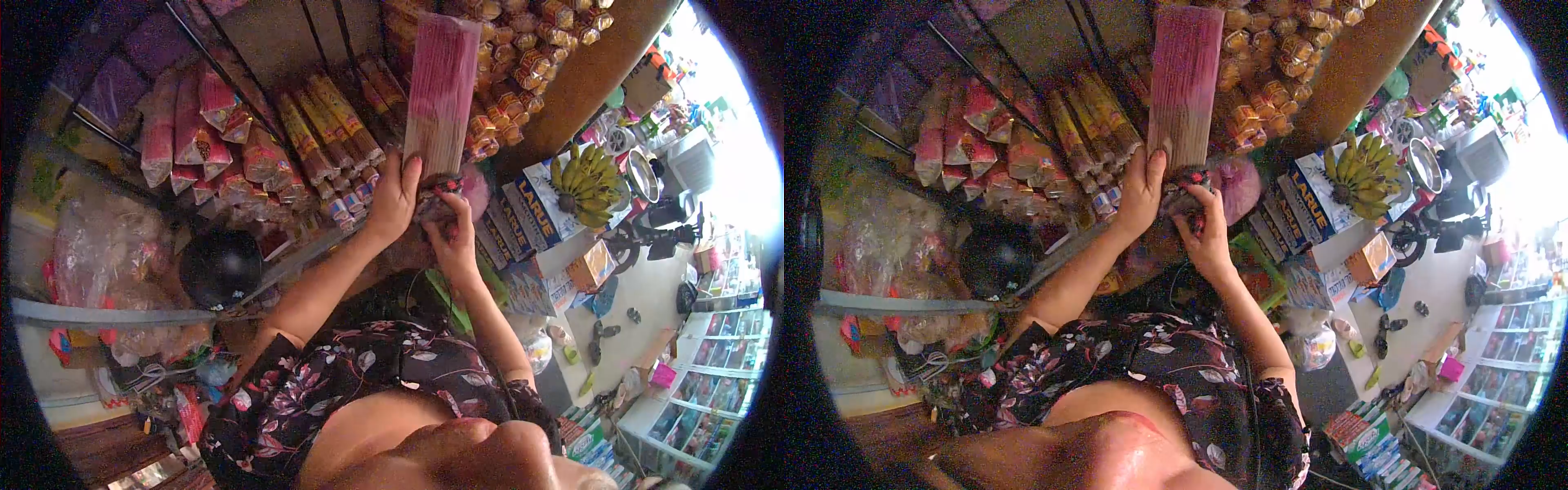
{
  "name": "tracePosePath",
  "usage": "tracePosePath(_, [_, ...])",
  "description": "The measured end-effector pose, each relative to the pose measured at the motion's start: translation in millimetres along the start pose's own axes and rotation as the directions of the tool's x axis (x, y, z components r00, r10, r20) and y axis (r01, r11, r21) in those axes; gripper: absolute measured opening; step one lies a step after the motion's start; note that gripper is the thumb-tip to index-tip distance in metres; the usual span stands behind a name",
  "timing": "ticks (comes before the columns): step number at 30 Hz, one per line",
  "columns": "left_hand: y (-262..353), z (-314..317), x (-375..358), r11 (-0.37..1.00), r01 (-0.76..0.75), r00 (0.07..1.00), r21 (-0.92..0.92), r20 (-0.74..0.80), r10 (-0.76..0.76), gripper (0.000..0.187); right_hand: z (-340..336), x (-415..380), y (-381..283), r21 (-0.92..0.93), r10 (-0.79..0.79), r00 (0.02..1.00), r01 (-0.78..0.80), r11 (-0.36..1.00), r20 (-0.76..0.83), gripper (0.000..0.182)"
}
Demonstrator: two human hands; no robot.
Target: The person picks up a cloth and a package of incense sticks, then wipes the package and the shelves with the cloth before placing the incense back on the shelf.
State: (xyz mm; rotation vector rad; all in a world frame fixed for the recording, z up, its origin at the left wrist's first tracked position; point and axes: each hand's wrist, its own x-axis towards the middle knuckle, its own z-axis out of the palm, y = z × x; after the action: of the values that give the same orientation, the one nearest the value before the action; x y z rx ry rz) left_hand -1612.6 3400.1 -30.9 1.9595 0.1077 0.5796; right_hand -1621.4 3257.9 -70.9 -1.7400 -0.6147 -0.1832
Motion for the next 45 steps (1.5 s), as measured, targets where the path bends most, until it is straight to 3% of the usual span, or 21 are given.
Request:
tracePosePath(4, [4,-8,-6,0.995,-0.045,0.999,0.090,0.004,0.044,0.036,1,18,-6,-0.005,-0.068,0.992,0.067,0.998,-0.109,0.051])
tracePosePath(8, [-1,-15,-20,0.981,-0.081,0.994,0.175,0.082,0.067,0.035,-3,49,3,0.306,0.103,0.976,-0.040,0.951,-0.190,0.047])
tracePosePath(9, [0,-17,-23,0.976,-0.091,0.992,0.199,0.099,0.073,0.035,-10,60,-4,0.147,-0.020,0.978,0.052,0.988,-0.210,0.049])
tracePosePath(11, [3,-23,-26,0.969,-0.103,0.990,0.222,0.113,0.079,0.035,-17,78,-16,0.157,-0.059,0.963,0.103,0.982,-0.262,0.053])
tracePosePath(13, [11,-34,-26,0.970,0.080,0.927,0.230,0.340,-0.157,0.041,-26,99,-27,0.167,-0.091,0.947,0.148,0.975,-0.308,0.057])
tracePosePath(15, [-2,-36,-31,0.976,0.016,0.936,0.219,0.340,-0.092,0.043,-38,122,-33,0.098,-0.222,0.879,0.288,0.953,-0.421,0.068])
tracePosePath(19, [2,-45,-38,0.981,-0.119,0.947,0.154,0.314,0.066,0.043,-59,148,-23,0.187,-0.164,0.881,0.270,0.945,-0.443,0.061])
tracePosePath(21, [-9,-49,-37,0.981,-0.091,0.944,0.170,0.328,0.031,0.044,-70,152,-21,0.195,-0.056,0.977,0.097,0.976,-0.207,0.042])
tracePosePath(22, [-14,-51,-37,0.980,-0.080,0.940,0.185,0.340,0.013,0.045,-70,151,-15,0.197,-0.044,0.978,0.085,0.977,-0.202,0.042])
tracePosePath(24, [-5,-58,-33,0.982,-0.024,0.932,0.189,0.360,-0.047,0.046,-67,152,-7,0.264,-0.043,0.976,0.100,0.959,-0.214,0.024])
tracePosePath(26, [-7,-62,-34,0.973,-0.075,0.917,0.220,0.399,-0.020,0.053,-66,147,-8,0.234,-0.035,0.977,0.085,0.969,-0.210,0.025])
tracePosePath(30, [-26,-64,-36,0.975,-0.078,0.914,0.207,0.405,-0.013,0.047,-70,148,-1,0.231,0.018,0.938,0.066,0.971,-0.346,0.024])
tracePosePath(32, [-28,-71,-40,0.965,-0.165,0.922,0.204,0.379,0.077,0.049,-77,148,-3,0.223,0.045,0.923,0.044,0.974,-0.382,0.028])
tracePosePath(34, [-25,-82,-38,0.965,-0.124,0.903,0.233,0.430,0.013,0.050,-84,142,-20,0.528,0.216,0.918,-0.008,0.849,-0.332,0.037])
tracePosePath(36, [-21,-83,-37,0.960,-0.092,0.883,0.265,0.467,-0.044,0.051,-86,133,-20,0.485,0.228,0.925,-0.056,0.872,-0.303,0.032])
tracePosePath(38, [-17,-81,-38,0.927,-0.172,0.887,0.333,0.463,-0.002,0.052,-79,128,-2,-0.005,-0.173,0.979,0.173,0.985,-0.107,0.028])
tracePosePath(40, [-32,-76,-46,0.926,-0.199,0.894,0.320,0.446,0.039,0.053,-82,127,-16,-0.008,-0.093,0.993,0.092,0.996,-0.068,0.036])
tracePosePath(42, [-26,-77,-43,0.923,-0.233,0.899,0.307,0.430,0.084,0.054,-87,130,-7,-0.059,-0.058,0.979,0.048,0.997,-0.195,0.032])
tracePosePath(43, [-21,-79,-41,0.934,-0.178,0.881,0.309,0.473,0.011,0.053,-94,132,-6,0.086,0.131,0.947,-0.110,0.990,-0.292,0.035])
tracePosePath(44, [-12,-82,-37,0.942,-0.122,0.856,0.313,0.514,-0.061,0.053,-99,131,-13,0.084,0.118,0.948,-0.097,0.992,-0.294,0.035])
tracePosePath(45, [-6,-86,-33,0.941,-0.130,0.860,0.311,0.507,-0.049,0.053,-104,129,-23,0.356,0.196,0.909,-0.057,0.933,-0.367,0.037])
